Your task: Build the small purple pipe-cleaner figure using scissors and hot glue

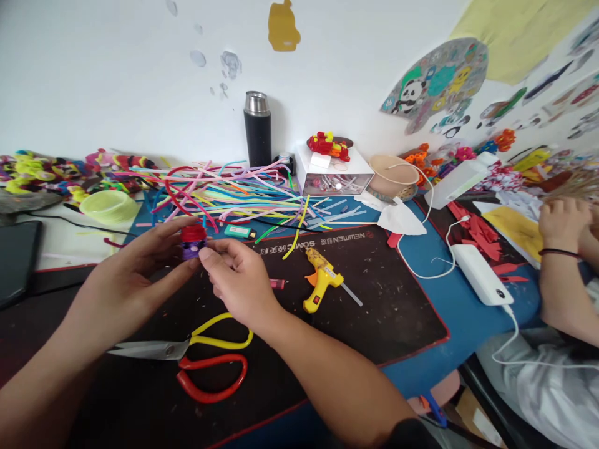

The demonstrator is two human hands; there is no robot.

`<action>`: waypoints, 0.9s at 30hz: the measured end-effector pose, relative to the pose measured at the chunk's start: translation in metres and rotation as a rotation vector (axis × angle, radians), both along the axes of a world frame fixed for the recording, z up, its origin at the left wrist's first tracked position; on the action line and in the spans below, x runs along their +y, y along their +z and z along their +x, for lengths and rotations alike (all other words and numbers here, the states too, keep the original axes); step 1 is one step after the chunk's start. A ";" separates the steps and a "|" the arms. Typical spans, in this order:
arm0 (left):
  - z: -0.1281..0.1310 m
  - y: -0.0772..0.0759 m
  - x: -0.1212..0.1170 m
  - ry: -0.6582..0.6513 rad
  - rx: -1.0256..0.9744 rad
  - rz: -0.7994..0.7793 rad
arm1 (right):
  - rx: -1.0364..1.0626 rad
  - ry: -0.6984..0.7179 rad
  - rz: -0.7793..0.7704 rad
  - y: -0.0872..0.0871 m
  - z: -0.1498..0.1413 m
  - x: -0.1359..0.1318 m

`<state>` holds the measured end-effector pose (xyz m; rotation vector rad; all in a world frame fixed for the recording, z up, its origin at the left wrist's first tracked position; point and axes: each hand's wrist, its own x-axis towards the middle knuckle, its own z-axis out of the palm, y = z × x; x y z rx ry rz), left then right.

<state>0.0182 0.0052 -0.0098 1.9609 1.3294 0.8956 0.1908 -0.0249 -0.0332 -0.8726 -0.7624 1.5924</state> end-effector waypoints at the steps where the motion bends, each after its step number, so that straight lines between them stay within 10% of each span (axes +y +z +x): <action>1: 0.000 0.001 0.000 -0.006 0.005 0.008 | -0.002 -0.002 0.002 0.000 0.000 0.000; 27: 0.000 0.001 -0.001 0.006 0.026 0.007 | -0.028 0.002 -0.002 0.000 -0.001 0.001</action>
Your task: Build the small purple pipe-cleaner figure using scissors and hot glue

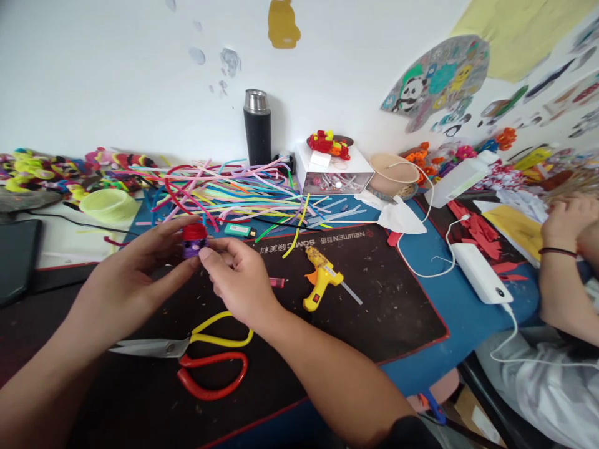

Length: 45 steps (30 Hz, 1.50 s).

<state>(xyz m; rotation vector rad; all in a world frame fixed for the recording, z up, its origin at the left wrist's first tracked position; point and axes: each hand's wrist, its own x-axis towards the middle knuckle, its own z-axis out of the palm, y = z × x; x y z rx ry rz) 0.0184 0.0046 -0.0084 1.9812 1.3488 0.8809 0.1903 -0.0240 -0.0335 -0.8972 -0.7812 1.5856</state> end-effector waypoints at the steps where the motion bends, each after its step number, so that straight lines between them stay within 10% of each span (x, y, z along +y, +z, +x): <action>1: 0.000 0.000 0.000 -0.002 0.004 0.001 | 0.000 0.000 -0.001 0.000 0.000 0.000; 22: -0.001 -0.001 0.002 -0.012 -0.032 -0.035 | -0.019 0.003 0.009 -0.004 -0.001 0.000; 45: -0.001 0.001 0.015 0.056 -0.612 -0.332 | -0.080 -0.032 0.021 0.003 0.001 -0.005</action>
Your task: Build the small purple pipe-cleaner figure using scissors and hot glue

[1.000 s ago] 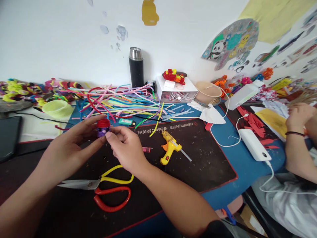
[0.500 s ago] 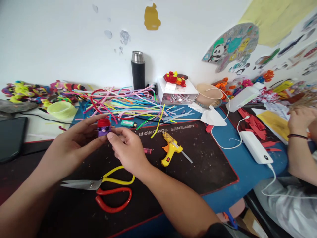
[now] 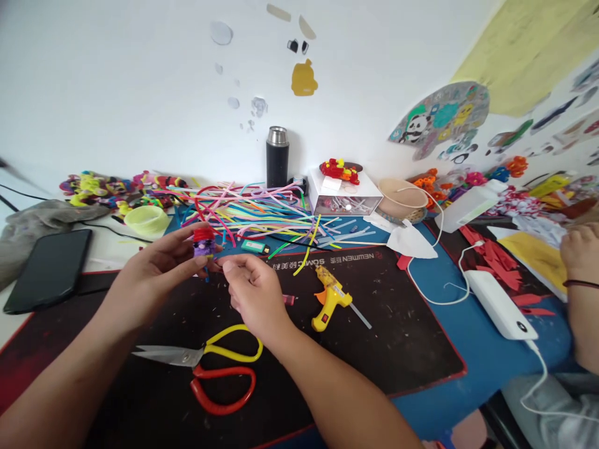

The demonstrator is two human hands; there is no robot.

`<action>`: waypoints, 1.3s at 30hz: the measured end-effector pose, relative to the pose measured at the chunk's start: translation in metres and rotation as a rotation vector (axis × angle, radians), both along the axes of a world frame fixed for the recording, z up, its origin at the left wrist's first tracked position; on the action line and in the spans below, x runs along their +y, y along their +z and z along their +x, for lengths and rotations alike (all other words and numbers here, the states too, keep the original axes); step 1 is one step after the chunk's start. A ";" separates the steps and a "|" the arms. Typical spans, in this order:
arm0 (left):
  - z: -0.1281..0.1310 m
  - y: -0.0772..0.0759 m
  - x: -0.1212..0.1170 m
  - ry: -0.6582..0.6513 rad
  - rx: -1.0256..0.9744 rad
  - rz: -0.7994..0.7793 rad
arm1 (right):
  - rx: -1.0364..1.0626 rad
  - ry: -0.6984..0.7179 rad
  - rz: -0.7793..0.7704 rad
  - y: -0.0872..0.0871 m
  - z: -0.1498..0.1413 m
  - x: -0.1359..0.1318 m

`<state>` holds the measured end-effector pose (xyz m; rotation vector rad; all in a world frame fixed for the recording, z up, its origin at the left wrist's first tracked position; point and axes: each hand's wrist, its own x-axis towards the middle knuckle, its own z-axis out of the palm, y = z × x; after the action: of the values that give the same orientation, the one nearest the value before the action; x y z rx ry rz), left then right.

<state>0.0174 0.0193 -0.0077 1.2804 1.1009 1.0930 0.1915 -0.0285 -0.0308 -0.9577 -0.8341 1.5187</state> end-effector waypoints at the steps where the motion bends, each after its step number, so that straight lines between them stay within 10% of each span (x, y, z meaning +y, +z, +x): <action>1: 0.000 -0.001 0.000 -0.005 -0.010 -0.002 | 0.001 -0.002 0.001 0.000 0.000 0.000; 39: -0.001 -0.018 0.008 -0.077 0.112 0.000 | 0.086 -0.079 0.222 0.007 0.007 0.002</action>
<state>0.0166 0.0273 -0.0257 1.3867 1.1255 0.9736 0.1988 -0.0269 -0.0234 -0.7481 -0.8731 1.3583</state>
